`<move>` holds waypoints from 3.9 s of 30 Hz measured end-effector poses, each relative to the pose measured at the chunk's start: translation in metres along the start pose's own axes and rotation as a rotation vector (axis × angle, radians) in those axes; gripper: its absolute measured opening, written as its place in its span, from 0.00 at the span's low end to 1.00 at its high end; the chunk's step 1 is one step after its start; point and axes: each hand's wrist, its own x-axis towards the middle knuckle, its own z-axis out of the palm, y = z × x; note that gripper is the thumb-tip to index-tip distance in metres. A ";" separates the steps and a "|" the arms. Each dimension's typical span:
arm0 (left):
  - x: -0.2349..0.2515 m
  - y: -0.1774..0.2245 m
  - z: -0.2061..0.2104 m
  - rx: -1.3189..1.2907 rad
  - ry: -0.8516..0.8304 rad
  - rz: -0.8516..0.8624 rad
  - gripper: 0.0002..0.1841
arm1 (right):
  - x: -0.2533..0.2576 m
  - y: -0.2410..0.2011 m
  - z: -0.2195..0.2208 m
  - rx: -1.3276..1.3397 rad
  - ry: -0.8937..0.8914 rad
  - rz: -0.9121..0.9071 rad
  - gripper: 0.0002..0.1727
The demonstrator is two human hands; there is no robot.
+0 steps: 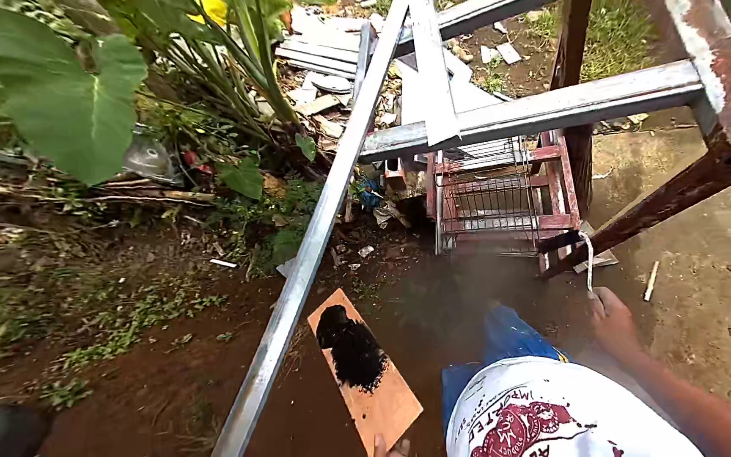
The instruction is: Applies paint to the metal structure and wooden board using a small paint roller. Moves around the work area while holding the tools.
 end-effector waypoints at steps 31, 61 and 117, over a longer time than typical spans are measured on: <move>-0.004 -0.040 0.115 -0.024 -0.127 0.085 0.20 | 0.094 -0.257 0.144 0.231 -1.002 -0.282 0.18; -0.044 -0.081 0.128 -0.060 0.200 0.012 0.26 | 0.278 -0.142 0.198 -0.461 -0.615 -0.239 0.25; -0.033 -0.071 0.125 -0.064 0.192 0.048 0.21 | 0.263 -0.146 0.162 -0.812 -0.512 -0.254 0.25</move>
